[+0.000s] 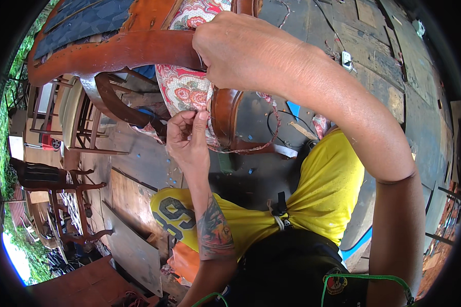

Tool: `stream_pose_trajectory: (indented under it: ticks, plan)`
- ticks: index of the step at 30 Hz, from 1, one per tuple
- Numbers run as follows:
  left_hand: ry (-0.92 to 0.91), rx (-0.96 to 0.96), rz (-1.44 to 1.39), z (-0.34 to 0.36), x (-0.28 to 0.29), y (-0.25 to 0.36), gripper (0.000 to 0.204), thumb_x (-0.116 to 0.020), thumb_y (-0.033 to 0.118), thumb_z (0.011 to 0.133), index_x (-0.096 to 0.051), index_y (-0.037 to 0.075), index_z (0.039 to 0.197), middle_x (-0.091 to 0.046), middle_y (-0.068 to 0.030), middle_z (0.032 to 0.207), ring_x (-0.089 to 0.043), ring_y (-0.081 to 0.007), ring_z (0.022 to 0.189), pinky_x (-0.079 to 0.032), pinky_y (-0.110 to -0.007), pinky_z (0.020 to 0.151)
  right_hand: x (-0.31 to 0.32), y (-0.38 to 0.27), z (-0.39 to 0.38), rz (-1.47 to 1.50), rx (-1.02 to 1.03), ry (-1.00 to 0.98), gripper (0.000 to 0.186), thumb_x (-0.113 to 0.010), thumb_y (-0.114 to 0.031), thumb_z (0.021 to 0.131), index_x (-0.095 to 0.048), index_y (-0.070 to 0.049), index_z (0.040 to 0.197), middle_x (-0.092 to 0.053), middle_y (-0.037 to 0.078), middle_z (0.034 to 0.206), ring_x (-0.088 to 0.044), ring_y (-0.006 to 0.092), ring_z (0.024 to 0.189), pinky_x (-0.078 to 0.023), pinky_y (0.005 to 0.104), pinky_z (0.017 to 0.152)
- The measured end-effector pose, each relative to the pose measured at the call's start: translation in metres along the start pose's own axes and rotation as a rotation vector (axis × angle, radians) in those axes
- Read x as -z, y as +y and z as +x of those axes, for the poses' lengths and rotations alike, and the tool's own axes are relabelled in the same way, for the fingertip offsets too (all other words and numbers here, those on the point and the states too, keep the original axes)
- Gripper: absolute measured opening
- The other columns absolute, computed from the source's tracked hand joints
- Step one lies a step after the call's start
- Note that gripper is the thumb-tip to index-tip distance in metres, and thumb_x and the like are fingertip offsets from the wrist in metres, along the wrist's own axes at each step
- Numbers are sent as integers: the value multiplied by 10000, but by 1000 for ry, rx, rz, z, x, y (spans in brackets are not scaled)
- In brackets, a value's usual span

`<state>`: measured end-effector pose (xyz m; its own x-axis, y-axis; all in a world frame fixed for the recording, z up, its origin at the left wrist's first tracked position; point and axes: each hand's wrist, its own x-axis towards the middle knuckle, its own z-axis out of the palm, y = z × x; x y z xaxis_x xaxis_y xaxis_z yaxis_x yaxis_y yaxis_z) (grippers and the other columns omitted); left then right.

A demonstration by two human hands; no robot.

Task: Applying decorative trim to a wooden chair frame using a hot glue gun.

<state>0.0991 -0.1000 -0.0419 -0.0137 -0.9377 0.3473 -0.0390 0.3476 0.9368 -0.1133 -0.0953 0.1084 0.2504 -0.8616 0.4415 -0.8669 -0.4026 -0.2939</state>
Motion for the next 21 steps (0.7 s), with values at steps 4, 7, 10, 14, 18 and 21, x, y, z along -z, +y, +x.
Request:
stream_pose_trajectory:
  ticks: [4, 7, 10, 14, 18, 21]
  plan:
    - [54, -39, 14, -12, -2, -11, 184, -813, 46, 919, -665, 12, 1023, -660, -5, 897, -584, -61, 790, -478, -210, 734, -1, 0, 4, -20, -24, -61, 111, -679, -1, 745, -747, 66, 802, -695, 274, 757, -744, 395, 758, -599, 440, 681]
    - [71, -48, -20, -15, 0, -18, 191, -821, 44, 910, -667, 15, 1019, -654, 0, 894, -572, -53, 777, -470, -203, 728, 1, -2, 5, -19, -18, -32, 117, -693, -8, 753, -745, 64, 829, -711, 259, 800, -748, 378, 815, -602, 440, 725]
    - [84, 54, -36, -16, 6, -22, 195, -828, 41, 902, -666, 19, 1007, -648, 9, 887, -559, -42, 765, -458, -192, 720, 22, -1, 3, 107, -82, -161, 159, -635, 19, 787, -715, 116, 884, -710, 298, 852, -743, 408, 890, -597, 465, 787]
    - [63, 102, -85, -21, 13, -30, 201, -835, 36, 892, -669, 27, 1005, -645, 16, 883, -547, -30, 753, -446, -181, 708, 35, -7, 8, 174, -126, -317, 188, -594, 21, 804, -670, 177, 875, -689, 344, 842, -729, 452, 885, -587, 486, 789]
    - [37, 165, -18, -23, 15, -30, 213, -842, 40, 883, -677, 26, 1017, -651, 9, 911, -556, -42, 787, -466, -206, 741, 25, 0, 8, 153, -175, -395, 197, -596, 13, 832, -684, 178, 896, -693, 351, 851, -738, 444, 889, -602, 474, 787]
    - [91, -28, 242, -25, 8, -11, 204, -800, 18, 897, -692, 15, 1070, -670, -58, 994, -607, -138, 858, -504, -292, 805, -3, 4, 10, -40, 81, 32, 102, -720, -43, 748, -716, 54, 779, -691, 249, 747, -728, 393, 741, -584, 445, 690]
